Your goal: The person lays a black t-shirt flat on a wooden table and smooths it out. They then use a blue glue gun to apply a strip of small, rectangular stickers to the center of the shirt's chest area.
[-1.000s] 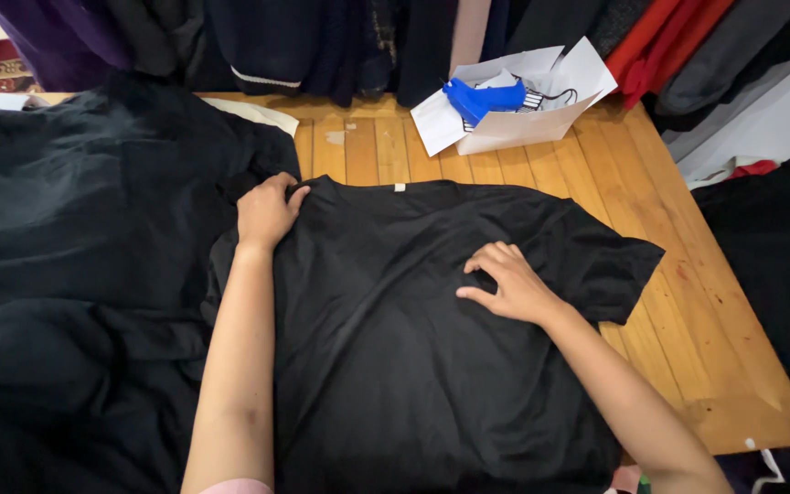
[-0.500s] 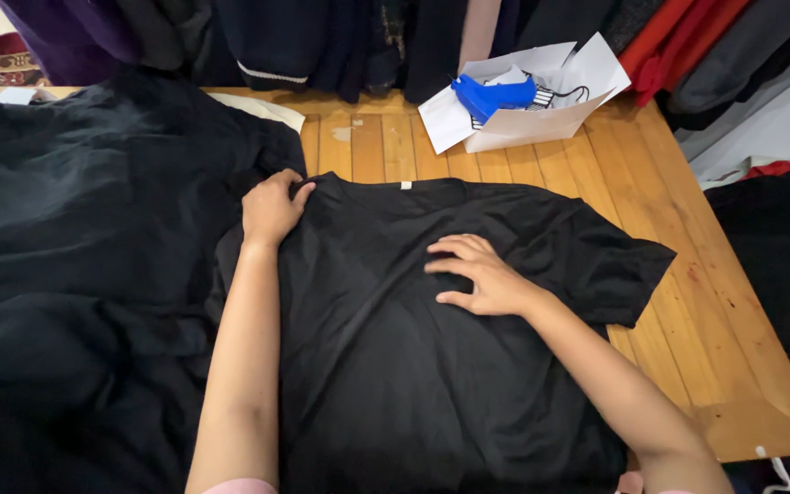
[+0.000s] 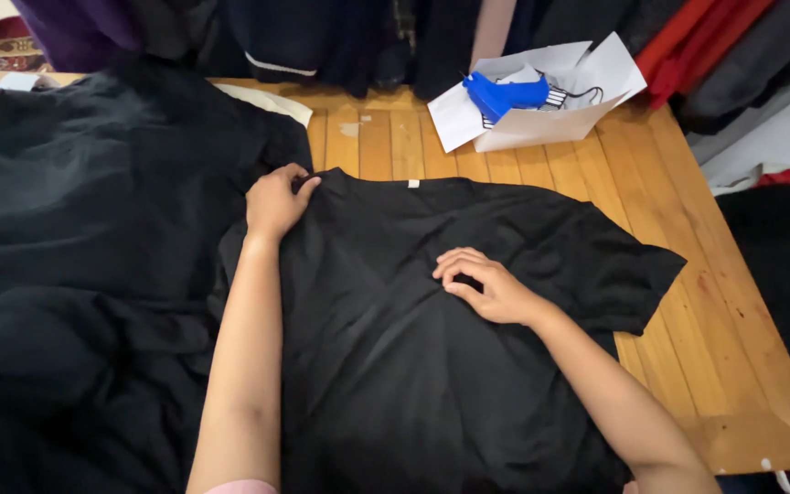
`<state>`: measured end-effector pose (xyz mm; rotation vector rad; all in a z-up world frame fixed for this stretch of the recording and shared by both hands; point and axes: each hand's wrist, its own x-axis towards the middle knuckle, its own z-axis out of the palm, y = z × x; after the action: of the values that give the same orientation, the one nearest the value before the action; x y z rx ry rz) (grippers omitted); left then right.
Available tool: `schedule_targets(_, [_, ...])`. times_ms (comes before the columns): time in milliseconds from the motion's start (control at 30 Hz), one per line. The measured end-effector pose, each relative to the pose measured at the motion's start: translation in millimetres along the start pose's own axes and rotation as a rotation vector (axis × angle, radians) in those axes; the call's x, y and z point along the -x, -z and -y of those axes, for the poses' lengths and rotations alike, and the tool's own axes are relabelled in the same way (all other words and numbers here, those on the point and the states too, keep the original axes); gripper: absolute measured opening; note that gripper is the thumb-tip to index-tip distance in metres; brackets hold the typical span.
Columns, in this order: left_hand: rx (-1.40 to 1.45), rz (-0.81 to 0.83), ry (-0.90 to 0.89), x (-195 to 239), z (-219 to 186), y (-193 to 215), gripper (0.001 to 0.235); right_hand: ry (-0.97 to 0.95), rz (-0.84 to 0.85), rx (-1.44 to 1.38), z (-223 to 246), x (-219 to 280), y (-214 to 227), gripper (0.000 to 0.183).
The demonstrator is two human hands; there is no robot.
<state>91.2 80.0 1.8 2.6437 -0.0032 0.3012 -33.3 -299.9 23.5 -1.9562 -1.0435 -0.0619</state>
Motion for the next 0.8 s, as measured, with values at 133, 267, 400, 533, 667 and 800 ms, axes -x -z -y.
schedule_targets(133, [0.088, 0.035, 0.051, -11, 6, 3, 0.027, -0.120, 0.059, -0.038, 24, 0, 20, 0.008])
schedule_targets(267, [0.140, 0.140, 0.099, -16, 5, 9, 0.024, -0.289, 0.301, -0.019, 45, -4, 31, 0.008])
schedule_targets(400, [0.151, 0.175, 0.101, -10, 1, 14, 0.022, -0.371, 0.343, -0.015, 40, -9, 30, 0.011])
schedule_targets(533, [0.151, 0.177, 0.052, 0, -12, 25, 0.028, -0.474, 0.189, 0.026, -5, -16, 42, 0.017])
schedule_targets(667, [0.101, 0.231, 0.063, 2, -14, 25, 0.040, -0.570, -0.132, 0.485, -82, -22, 60, 0.018])
schedule_targets(800, [0.086, 0.285, 0.118, -1, -13, 29, 0.045, -0.753, -0.184, 0.596, -86, -46, 67, 0.046])
